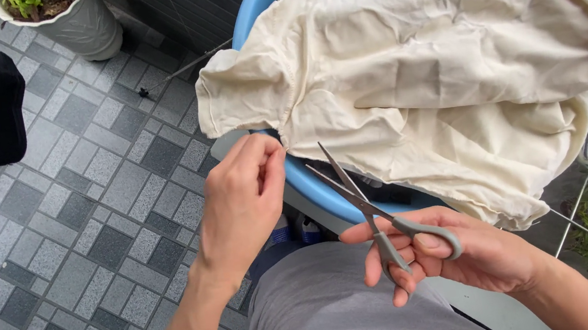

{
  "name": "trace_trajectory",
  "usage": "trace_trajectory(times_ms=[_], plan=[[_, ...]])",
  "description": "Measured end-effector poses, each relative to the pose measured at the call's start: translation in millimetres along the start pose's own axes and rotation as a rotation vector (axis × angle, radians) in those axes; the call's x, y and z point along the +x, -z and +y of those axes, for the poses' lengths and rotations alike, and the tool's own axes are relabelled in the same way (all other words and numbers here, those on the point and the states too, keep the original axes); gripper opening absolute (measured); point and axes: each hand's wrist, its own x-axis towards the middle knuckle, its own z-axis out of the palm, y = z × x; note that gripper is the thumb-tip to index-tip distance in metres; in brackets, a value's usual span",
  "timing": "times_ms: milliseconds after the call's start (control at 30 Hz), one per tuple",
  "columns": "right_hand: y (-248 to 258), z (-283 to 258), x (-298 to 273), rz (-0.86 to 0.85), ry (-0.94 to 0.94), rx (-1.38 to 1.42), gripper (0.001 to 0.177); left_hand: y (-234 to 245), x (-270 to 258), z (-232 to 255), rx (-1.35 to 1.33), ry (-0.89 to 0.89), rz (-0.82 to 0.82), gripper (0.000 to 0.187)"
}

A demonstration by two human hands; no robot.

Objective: Hanging clothes on hangers and trimming loose threads with scissors

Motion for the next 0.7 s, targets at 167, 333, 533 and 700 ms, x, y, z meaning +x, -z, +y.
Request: trace_trajectory(times_ms=[167,333,533,700], plan=[[-5.4,-6.2,18.1,-0.023,-0.012,-0.01,0.098,6.4,-8.0,7.2,-0.153,0.037,0.042,0.018],[-8.3,-18.8,36.1,-0.013,-0.029,-0.058,0.085,2.5,-14.1,12.7,-0.177,0.088,0.08,0.018],[-9.1,-25.8,51.1,-0.029,-0.021,-0.082,0.078,-3.7,-18.3,11.2,-0.186,0.102,0.124,0.018],[-6.7,-23.3,51.8,-0.008,-0.046,-0.089,0.079,-4.7,-20.0,12.0,-0.221,0.133,0.148,0.019]])
